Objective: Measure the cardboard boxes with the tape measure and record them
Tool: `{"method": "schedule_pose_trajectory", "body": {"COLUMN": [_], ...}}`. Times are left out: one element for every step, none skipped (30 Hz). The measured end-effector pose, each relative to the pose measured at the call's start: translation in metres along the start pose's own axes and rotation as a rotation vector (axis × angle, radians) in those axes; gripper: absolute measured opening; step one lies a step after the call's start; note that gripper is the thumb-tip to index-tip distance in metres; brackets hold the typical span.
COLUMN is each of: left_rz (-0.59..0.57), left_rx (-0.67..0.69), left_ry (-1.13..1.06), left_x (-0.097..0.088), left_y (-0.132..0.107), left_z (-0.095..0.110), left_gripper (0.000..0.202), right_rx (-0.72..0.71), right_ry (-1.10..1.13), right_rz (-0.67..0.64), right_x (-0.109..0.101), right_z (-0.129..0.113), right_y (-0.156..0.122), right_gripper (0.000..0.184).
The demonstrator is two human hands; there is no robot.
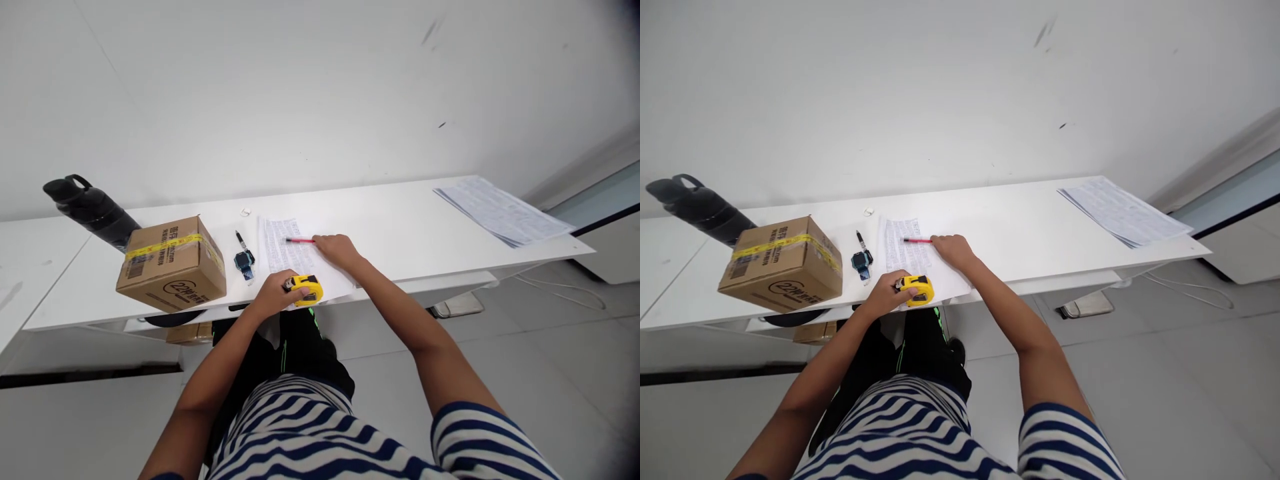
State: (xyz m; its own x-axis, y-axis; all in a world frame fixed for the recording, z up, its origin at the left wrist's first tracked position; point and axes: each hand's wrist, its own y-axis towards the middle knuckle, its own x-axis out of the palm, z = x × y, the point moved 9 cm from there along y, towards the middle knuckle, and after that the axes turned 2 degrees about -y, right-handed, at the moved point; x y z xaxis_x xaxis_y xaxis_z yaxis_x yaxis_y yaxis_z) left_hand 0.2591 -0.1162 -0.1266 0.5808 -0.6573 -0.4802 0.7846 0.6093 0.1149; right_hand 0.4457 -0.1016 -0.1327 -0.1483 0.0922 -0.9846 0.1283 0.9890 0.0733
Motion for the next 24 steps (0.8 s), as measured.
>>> {"method": "schedule_pose_trajectory", "body": {"left_rz": [0.002,0.008,0.015,0.018,0.017,0.016,0.015,0.017,0.019,0.023,0.026,0.027,0.021,0.01,-0.008,-0.027,-0.043,-0.054,-0.061,-0.062,-0.061,-0.059,-0.056,-0.052], "left_rx": [-0.013,-0.023,-0.03,-0.035,-0.036,-0.032,-0.027,-0.018,-0.005,0.012,0.027,0.04,0.048,0.05,0.049,0.046,0.044,0.046,0.048,0.05,0.051,0.051,0.051,0.052], "left_ry": [0.013,0.024,0.029,0.027,0.021,0.014,0.011,0.01,0.012,0.019,0.028,0.038,0.045,0.046,0.042,0.035,0.026,0.017,0.011,0.01,0.012,0.016,0.022,0.027], "left_x": [0.001,0.001,0.001,0.0,-0.001,-0.002,-0.003,-0.003,-0.004,-0.005,-0.005,-0.005,-0.005,-0.004,-0.003,-0.002,-0.001,0.0,0.0,-0.001,-0.001,-0.001,-0.001,-0.001], "left_y": [0.001,0.0,-0.001,-0.002,-0.004,-0.006,-0.007,-0.008,-0.009,-0.009,-0.009,-0.008,-0.008,-0.007,-0.006,-0.005,-0.005,-0.004,-0.004,-0.003,-0.003,-0.003,-0.004,-0.004], "left_z": [-0.003,-0.005,-0.008,-0.01,-0.012,-0.014,-0.015,-0.015,-0.015,-0.014,-0.013,-0.012,-0.011,-0.01,-0.01,-0.01,-0.01,-0.01,-0.009,-0.009,-0.009,-0.009,-0.008,-0.008], "left_gripper": [0.035,0.035,0.035,0.034,0.033,0.032,0.031,0.031,0.03,0.03,0.03,0.03,0.03,0.03,0.031,0.031,0.031,0.032,0.032,0.033,0.033,0.033,0.033,0.033], "right_rx": [0.021,0.04,0.054,0.059,0.061,0.065,0.07,0.074,0.074,0.061,0.037,0.011,-0.005,-0.007,0.006,0.031,0.058,0.08,0.097,0.107,0.111,0.107,0.101,0.094], "right_ry": [0.071,0.204,0.394,0.616,0.832,1.002,1.096,1.139,1.154,1.158,1.162,1.164,1.155,1.129,1.088,1.043,1.001,0.967,0.944,0.93,0.916,0.903,0.897,0.896], "right_rz": [0.044,0.094,0.145,0.186,0.214,0.226,0.223,0.213,0.19,0.151,0.106,0.058,0.021,0.002,0.002,0.01,0.019,0.026,0.033,0.038,0.042,0.044,0.041,0.031], "right_x": [0.0,0.0,0.001,0.002,0.004,0.007,0.009,0.01,0.011,0.012,0.012,0.013,0.014,0.015,0.015,0.016,0.018,0.019,0.02,0.021,0.021,0.02,0.02,0.02], "right_z": [0.001,0.002,0.003,0.003,0.003,0.002,0.001,0.0,-0.002,-0.005,-0.009,-0.013,-0.016,-0.017,-0.016,-0.015,-0.013,-0.011,-0.01,-0.01,-0.01,-0.01,-0.011,-0.012], "right_y": [-0.003,-0.008,-0.014,-0.021,-0.027,-0.032,-0.036,-0.039,-0.04,-0.039,-0.038,-0.036,-0.035,-0.033,-0.032,-0.031,-0.031,-0.03,-0.03,-0.031,-0.031,-0.031,-0.031,-0.031], "right_gripper": [0.032,0.033,0.033,0.029,0.023,0.021,0.024,0.028,0.031,0.031,0.033,0.037,0.041,0.044,0.046,0.046,0.046,0.046,0.046,0.047,0.048,0.048,0.048,0.048]}}
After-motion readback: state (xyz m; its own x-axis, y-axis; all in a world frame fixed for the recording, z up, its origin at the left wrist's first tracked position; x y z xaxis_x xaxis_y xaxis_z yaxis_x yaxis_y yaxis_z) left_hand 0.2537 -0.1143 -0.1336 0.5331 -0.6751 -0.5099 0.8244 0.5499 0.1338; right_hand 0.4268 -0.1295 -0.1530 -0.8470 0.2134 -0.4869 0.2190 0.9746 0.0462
